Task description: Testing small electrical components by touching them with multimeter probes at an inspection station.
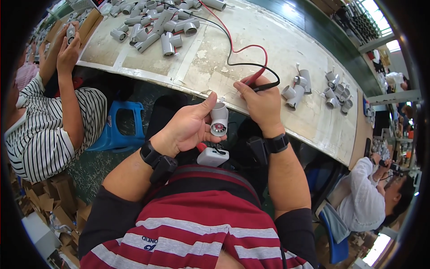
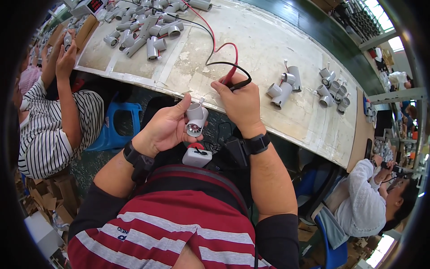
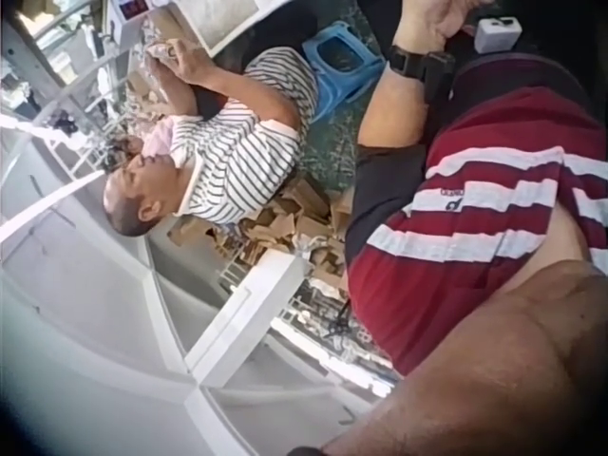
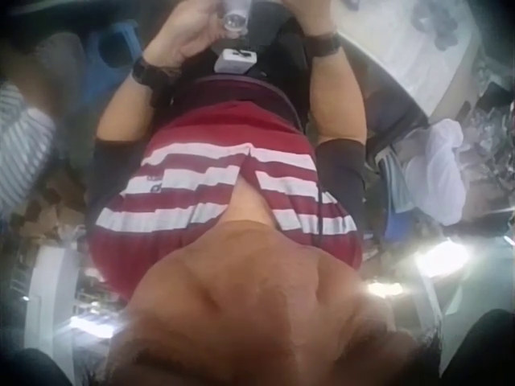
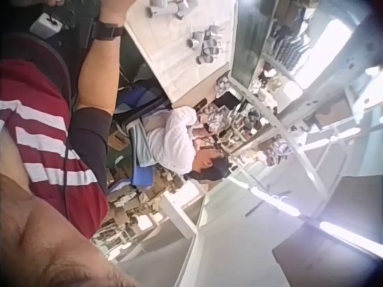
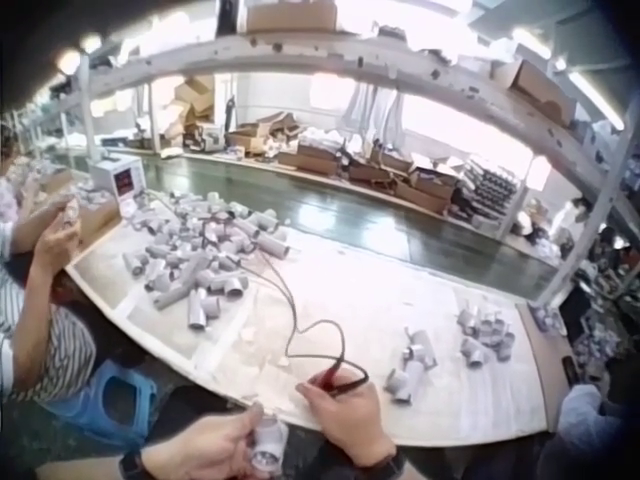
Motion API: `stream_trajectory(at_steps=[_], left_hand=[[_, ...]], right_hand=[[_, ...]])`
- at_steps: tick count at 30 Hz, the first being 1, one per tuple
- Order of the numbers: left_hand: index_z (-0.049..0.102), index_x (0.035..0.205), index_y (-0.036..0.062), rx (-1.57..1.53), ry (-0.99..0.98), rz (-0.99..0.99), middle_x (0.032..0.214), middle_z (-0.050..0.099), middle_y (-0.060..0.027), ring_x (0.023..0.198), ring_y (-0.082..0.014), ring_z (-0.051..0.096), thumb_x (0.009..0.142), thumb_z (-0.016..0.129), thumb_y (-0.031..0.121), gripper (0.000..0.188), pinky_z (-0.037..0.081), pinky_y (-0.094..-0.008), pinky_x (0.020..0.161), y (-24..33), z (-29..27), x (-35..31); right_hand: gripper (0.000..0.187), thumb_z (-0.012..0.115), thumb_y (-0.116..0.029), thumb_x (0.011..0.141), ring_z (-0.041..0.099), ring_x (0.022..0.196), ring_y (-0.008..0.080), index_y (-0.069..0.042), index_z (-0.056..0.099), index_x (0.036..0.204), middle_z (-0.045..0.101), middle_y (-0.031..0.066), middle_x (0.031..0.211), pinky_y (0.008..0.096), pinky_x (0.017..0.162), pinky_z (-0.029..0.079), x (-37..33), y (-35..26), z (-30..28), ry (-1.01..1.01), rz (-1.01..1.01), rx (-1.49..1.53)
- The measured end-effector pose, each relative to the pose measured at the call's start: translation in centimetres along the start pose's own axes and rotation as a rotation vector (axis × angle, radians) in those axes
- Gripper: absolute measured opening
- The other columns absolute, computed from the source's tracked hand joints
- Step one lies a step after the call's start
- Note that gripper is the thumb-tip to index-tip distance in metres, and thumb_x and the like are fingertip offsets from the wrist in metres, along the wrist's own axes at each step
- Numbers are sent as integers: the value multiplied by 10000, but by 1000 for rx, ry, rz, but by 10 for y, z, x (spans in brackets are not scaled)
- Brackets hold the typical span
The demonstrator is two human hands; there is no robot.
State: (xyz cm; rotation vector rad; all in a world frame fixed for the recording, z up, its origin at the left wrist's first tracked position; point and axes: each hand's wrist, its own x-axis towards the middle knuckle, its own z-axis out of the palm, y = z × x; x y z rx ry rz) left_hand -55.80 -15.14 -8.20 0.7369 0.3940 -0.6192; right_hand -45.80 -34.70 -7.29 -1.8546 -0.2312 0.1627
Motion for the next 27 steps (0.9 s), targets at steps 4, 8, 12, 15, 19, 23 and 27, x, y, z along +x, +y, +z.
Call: stream_trajectory(at_steps=[4, 8, 12, 15, 19, 23, 27], left_hand=[[549, 1316, -1, -4, 2, -6, 1059, 705, -195, 797, -316, 764, 1077, 448, 556, 614, 672, -355, 644, 1, 1, 0], [547, 1315, 2, -16, -4, -9, 1058, 705, -194, 794, -318, 764, 1081, 445, 547, 603, 673, -359, 641, -1, -2, 1], [543, 1317, -1, -10, -5, -6, 1057, 705, -193, 793, -320, 764, 1084, 444, 539, 596, 674, -365, 640, -2, 0, -1], [542, 1318, -2, -3, 2, 0, 1058, 705, -192, 793, -321, 763, 1085, 443, 535, 593, 675, -369, 640, -2, -1, -2], [565, 1288, -8, 4, 3, 13, 1046, 698, -179, 794, -309, 756, 1068, 482, 545, 601, 664, -362, 644, -3, -1, -4], [612, 1229, -19, 13, 1, 31, 1016, 683, -152, 799, -287, 741, 1034, 558, 570, 624, 639, -343, 647, -2, 1, -6], [611, 1233, -18, 27, 13, 33, 1012, 684, -149, 803, -283, 741, 1038, 553, 568, 620, 637, -342, 649, 0, 2, -9]], right_hand=[[159, 817, -136, 898, 640, 701, 90, -10, 736, 954, 716, 15, 795, 255, 651, 509, -1, -5, -3, -62, -27, -90], [150, 808, -132, 906, 640, 731, 89, -8, 731, 943, 719, 15, 809, 256, 666, 510, -8, -7, -5, -126, 6, -47], [143, 801, -118, 898, 649, 751, 108, -7, 720, 934, 714, 25, 817, 268, 667, 507, -9, 1, -4, 3, -179, -43], [143, 801, -106, 882, 651, 743, 132, -6, 709, 928, 698, 41, 810, 281, 659, 502, -9, -2, -6, 49, -318, -179], [154, 801, -92, 856, 639, 709, 173, -5, 691, 919, 656, 69, 786, 301, 644, 492, -13, -13, -8, -26, -414, -471], [157, 793, -99, 857, 619, 684, 194, -3, 680, 908, 633, 82, 773, 315, 637, 485, -15, -21, -8, -97, -467, -592], [161, 776, -128, 891, 621, 702, 183, 1, 681, 907, 659, 79, 806, 326, 645, 490, -7, -21, -12, -136, -385, -589]])
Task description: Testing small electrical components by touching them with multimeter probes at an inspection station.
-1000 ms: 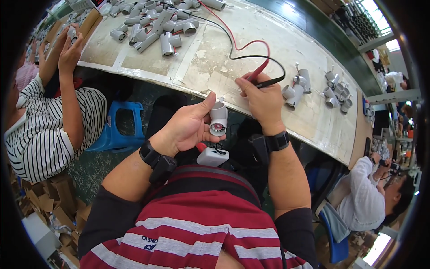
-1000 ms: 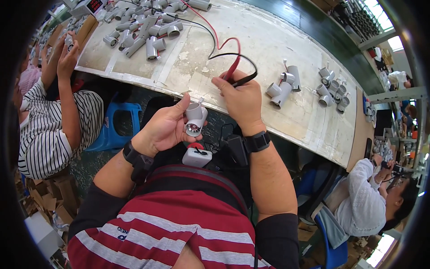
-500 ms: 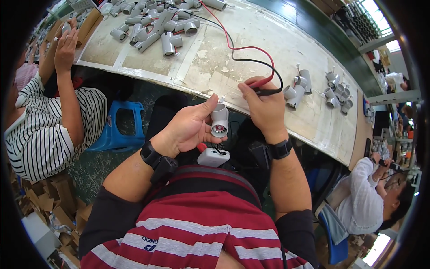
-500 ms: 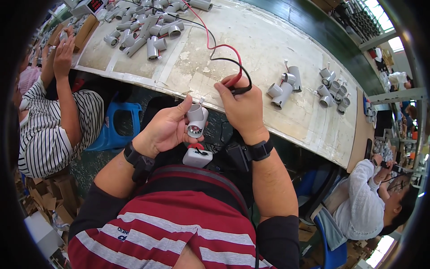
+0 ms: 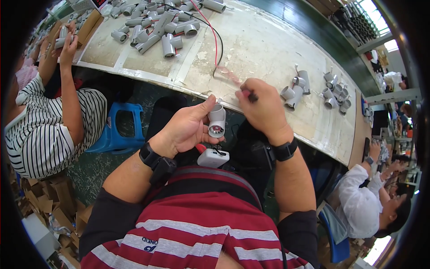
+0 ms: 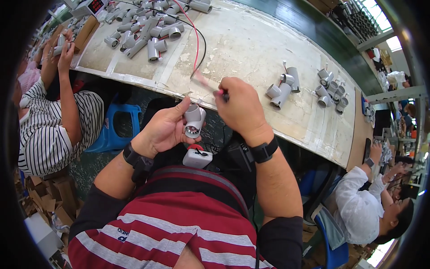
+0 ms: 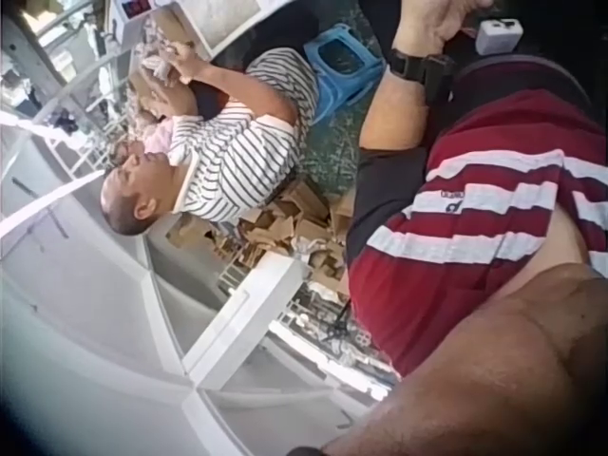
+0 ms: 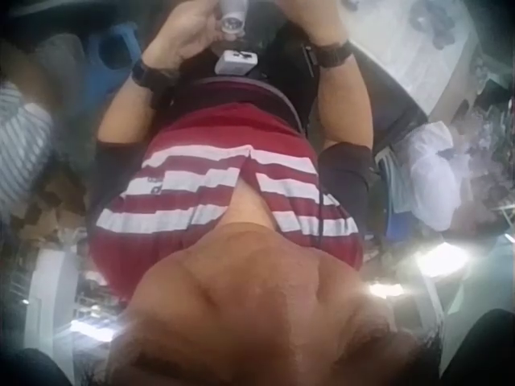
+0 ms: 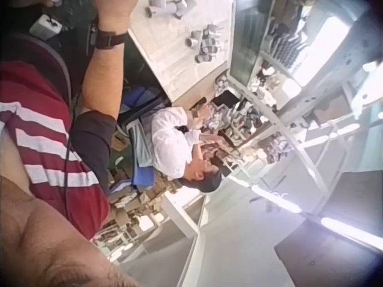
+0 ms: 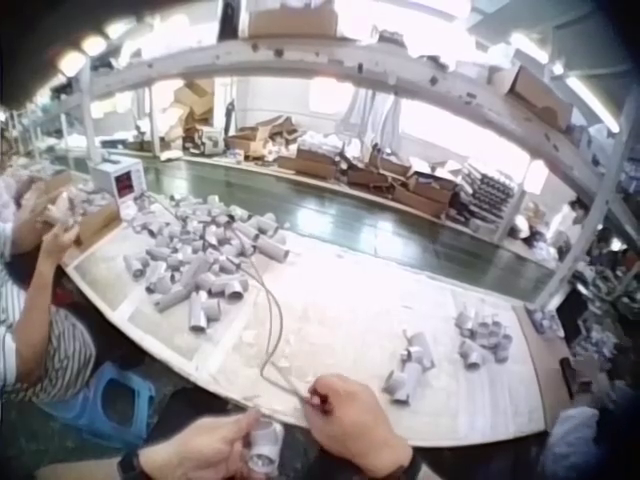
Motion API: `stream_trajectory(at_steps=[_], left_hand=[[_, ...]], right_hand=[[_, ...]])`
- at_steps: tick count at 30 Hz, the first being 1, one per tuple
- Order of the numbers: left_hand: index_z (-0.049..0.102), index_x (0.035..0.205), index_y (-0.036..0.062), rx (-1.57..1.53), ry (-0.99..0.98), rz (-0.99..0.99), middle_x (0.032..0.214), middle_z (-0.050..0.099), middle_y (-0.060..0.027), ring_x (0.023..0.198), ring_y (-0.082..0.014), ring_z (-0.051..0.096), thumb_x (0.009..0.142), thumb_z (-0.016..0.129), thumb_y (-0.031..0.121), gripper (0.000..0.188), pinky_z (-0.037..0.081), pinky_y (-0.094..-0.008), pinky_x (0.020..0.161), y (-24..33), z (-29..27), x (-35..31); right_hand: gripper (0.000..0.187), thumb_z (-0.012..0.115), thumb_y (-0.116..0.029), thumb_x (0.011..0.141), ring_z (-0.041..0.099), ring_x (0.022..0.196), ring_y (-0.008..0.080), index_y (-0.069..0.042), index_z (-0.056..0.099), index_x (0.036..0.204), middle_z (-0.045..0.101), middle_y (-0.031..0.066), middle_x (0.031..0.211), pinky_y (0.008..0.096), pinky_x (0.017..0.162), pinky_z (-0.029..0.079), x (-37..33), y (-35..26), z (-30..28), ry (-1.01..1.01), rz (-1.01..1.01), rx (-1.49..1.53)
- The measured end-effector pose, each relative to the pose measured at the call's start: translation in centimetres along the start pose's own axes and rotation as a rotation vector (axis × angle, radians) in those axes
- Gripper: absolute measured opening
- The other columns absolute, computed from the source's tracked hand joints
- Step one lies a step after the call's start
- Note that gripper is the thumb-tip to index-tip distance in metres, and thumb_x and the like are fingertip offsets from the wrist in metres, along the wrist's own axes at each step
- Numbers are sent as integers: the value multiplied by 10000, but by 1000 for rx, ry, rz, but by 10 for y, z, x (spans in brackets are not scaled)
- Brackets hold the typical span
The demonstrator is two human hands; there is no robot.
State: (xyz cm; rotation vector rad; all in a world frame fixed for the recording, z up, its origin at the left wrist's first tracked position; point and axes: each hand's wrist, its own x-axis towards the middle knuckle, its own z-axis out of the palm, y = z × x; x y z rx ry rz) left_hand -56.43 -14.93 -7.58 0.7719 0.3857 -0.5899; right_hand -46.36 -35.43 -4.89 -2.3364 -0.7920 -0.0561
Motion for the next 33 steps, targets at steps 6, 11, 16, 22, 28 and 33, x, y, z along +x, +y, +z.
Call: stream_trajectory(at_steps=[6, 11, 16, 22, 28, 33], left_hand=[[612, 1226, -19, 15, 14, 1, 1004, 681, -146, 797, -278, 736, 1037, 555, 572, 622, 633, -338, 657, 2, 1, -3], [614, 1214, -19, 29, 8, -5, 1007, 679, -148, 796, -278, 733, 1032, 560, 577, 627, 633, -336, 660, 1, -1, 0], [598, 1228, -16, 19, 17, 0, 1018, 690, -164, 780, -282, 741, 1049, 530, 556, 603, 641, -339, 637, 0, -3, 1], [611, 1196, -31, 26, 17, 14, 988, 683, -148, 754, -260, 734, 1028, 552, 590, 647, 629, -316, 598, 2, -1, 0], [577, 1237, -25, 17, -19, 5, 1000, 709, -175, 696, -262, 741, 1069, 473, 558, 616, 634, -317, 547, 7, -3, 0], [600, 1193, -43, 26, -5, 22, 973, 684, -147, 676, -244, 725, 1033, 530, 596, 663, 625, -302, 538, 8, -1, 1]], right_hand=[[155, 747, -141, 935, 647, 770, 174, 1, 686, 931, 695, 85, 865, 336, 693, 507, 7, 11, -9, 0, 276, 246], [124, 745, -117, 937, 652, 801, 175, -7, 690, 956, 694, 92, 860, 309, 735, 511, 1, 33, -4, 118, 60, 147], [127, 751, -107, 938, 657, 821, 175, -4, 690, 980, 696, 89, 860, 298, 752, 513, 5, 16, -7, 146, -80, 0], [183, 785, -141, 928, 641, 753, 131, 7, 695, 986, 691, 43, 802, 307, 691, 510, 2, 6, -4, 129, 198, 376], [192, 794, -159, 927, 621, 696, 99, 1, 705, 986, 696, 19, 783, 284, 644, 496, 0, 19, 1, 107, 336, 391], [177, 779, -173, 947, 615, 673, 88, -16, 708, 988, 699, 15, 796, 246, 610, 491, 0, 19, 2, 92, 197, 240]])
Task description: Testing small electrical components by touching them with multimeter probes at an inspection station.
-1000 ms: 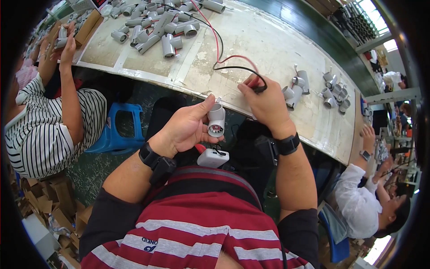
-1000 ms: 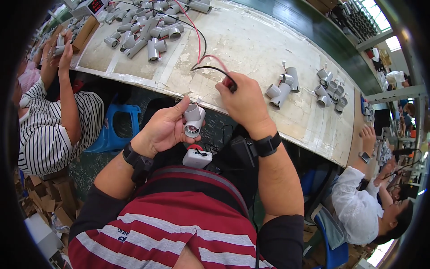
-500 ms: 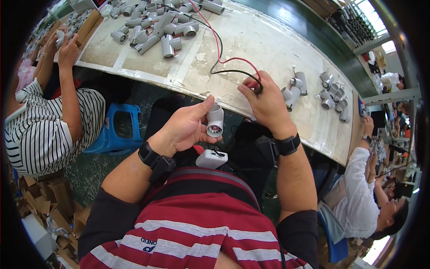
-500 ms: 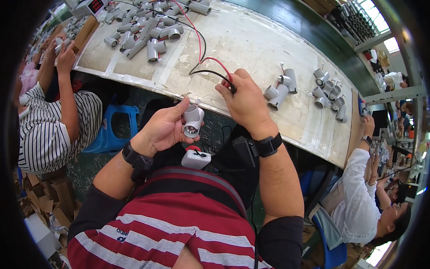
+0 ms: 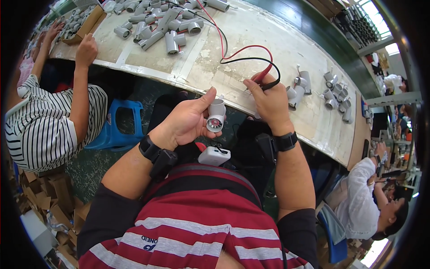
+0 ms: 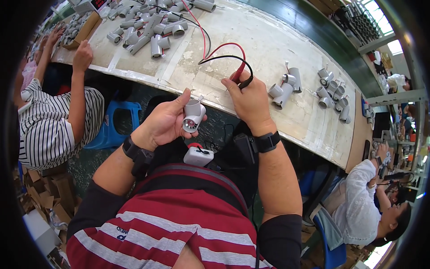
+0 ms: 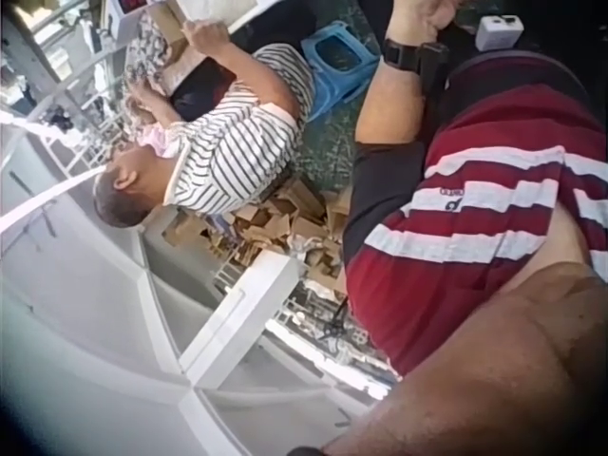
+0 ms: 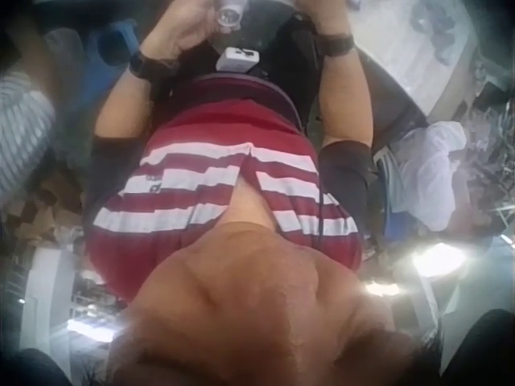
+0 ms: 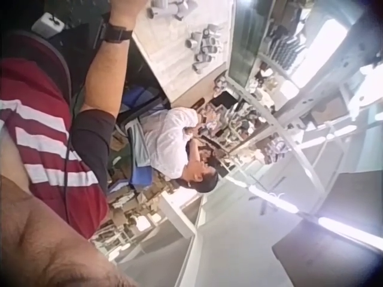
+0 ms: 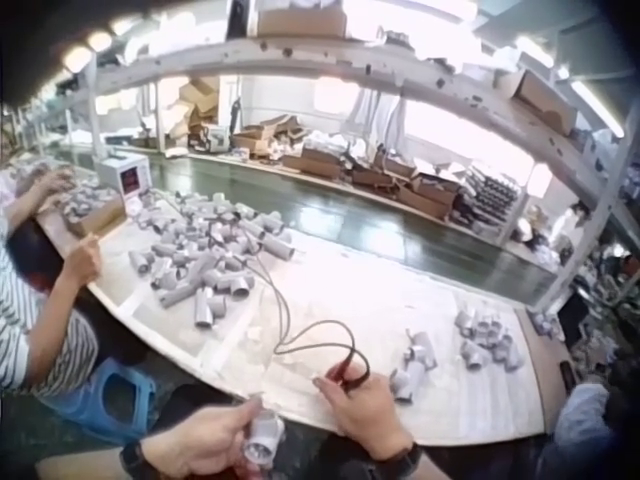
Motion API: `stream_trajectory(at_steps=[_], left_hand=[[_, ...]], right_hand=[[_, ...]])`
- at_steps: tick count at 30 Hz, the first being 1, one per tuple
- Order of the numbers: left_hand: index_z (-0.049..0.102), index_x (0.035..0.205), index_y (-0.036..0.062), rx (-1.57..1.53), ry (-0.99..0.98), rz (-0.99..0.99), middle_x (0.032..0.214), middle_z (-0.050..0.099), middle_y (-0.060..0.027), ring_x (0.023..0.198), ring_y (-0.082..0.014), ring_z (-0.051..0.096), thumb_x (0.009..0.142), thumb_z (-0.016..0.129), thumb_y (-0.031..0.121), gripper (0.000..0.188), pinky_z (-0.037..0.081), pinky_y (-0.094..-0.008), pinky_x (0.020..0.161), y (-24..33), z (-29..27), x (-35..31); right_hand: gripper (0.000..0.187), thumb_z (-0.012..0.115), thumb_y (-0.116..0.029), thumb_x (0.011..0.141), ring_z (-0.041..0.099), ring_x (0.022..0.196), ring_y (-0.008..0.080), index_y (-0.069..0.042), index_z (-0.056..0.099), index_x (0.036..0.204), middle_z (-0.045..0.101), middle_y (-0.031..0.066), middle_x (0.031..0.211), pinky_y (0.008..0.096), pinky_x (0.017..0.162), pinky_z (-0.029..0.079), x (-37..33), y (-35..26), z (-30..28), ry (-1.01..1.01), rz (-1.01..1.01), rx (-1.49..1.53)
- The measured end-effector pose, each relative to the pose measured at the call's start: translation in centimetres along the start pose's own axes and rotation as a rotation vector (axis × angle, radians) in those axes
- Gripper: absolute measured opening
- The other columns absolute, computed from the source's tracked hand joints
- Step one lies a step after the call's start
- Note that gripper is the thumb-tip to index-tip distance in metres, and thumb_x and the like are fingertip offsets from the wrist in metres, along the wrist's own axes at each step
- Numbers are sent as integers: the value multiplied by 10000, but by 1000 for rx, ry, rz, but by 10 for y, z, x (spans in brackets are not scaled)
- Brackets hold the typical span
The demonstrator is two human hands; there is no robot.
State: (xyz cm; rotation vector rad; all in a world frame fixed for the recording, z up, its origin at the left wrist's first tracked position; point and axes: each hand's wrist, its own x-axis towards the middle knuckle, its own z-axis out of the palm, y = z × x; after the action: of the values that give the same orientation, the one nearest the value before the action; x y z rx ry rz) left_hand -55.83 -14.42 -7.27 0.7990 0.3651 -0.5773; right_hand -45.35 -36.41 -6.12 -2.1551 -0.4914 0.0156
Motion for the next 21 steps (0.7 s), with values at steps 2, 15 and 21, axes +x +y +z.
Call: stream_trajectory(at_steps=[2, 15, 21], left_hand=[[599, 1192, -43, -3, 1, -4, 973, 684, -148, 672, -243, 724, 1033, 528, 597, 664, 624, -302, 536, 0, 0, 0], [615, 1216, -21, 42, -4, -18, 951, 692, -111, 631, -212, 707, 1050, 498, 592, 646, 590, -286, 497, 4, 0, 1], [611, 1252, -17, 61, 12, -7, 974, 740, -161, 602, -203, 717, 1083, 426, 573, 642, 594, -268, 506, 2, 0, 1]], right_hand=[[173, 775, -176, 953, 616, 671, 85, -22, 707, 991, 699, 15, 802, 237, 604, 492, -1, -2, 3, -7, -12, -4], [163, 752, -168, 976, 609, 663, 78, -27, 682, 1020, 676, 12, 813, 226, 577, 484, -15, -18, 41, -68, 149, 636], [166, 748, -171, 981, 597, 648, 76, -29, 674, 1023, 667, 8, 804, 227, 572, 480, -13, -15, 45, -88, 100, 566]])
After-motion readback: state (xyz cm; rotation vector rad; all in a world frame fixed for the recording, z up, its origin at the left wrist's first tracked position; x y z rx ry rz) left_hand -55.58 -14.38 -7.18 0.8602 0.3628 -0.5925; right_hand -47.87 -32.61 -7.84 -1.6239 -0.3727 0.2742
